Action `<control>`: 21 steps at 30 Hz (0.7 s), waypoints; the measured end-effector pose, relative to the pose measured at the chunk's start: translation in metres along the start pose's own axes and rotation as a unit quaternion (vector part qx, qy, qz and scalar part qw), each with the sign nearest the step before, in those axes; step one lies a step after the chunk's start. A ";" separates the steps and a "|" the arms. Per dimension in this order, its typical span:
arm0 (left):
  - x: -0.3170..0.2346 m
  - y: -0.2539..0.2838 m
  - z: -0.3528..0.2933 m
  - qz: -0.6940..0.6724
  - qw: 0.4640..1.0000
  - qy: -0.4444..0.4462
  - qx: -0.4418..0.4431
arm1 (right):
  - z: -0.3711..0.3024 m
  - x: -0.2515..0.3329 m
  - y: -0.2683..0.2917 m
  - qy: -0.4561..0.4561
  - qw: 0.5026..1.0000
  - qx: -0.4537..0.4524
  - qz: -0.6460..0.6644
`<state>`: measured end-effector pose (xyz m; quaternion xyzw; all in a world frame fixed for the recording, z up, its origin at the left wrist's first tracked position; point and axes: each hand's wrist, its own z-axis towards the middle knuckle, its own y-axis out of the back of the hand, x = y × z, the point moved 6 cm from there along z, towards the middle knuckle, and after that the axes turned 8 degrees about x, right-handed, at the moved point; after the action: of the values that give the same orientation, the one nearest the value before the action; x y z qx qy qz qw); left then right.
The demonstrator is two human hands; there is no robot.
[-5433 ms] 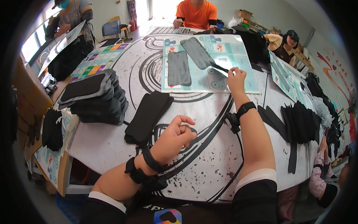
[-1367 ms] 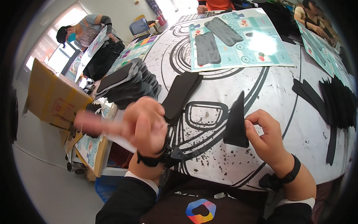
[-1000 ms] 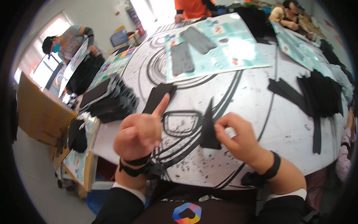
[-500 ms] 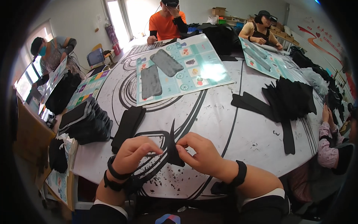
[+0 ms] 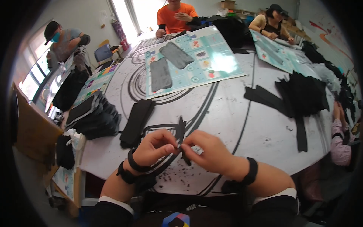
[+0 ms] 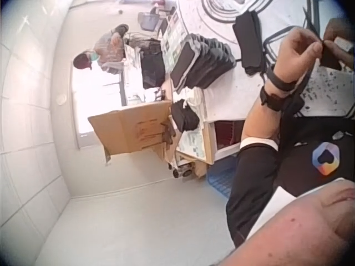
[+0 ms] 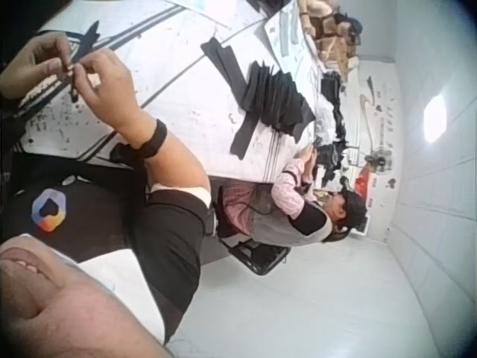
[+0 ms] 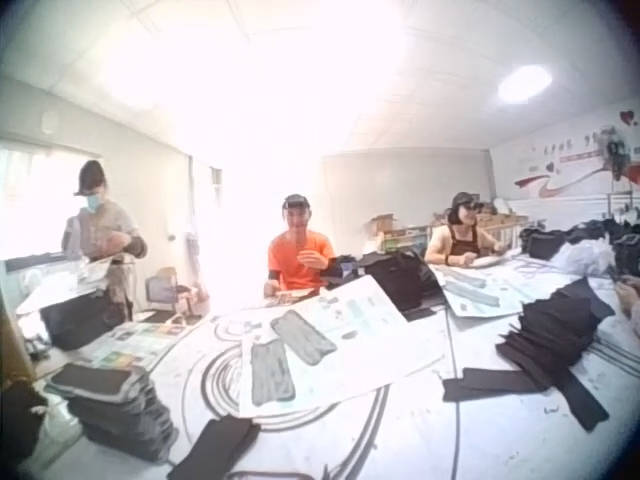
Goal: Assembling black fabric components onto gray backings as part of a shoe manufacturing process.
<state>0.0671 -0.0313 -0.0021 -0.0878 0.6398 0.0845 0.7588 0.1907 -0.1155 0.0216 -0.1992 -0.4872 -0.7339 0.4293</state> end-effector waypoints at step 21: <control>-0.049 0.026 -0.016 -0.096 0.934 -0.325 -0.117 | 0.000 -0.003 0.004 -0.025 1.000 -0.014 0.009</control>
<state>0.0371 -0.0103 0.0427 -0.2046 0.3324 0.1096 0.9141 0.1960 -0.1150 0.0220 -0.2283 -0.4855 -0.7316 0.4207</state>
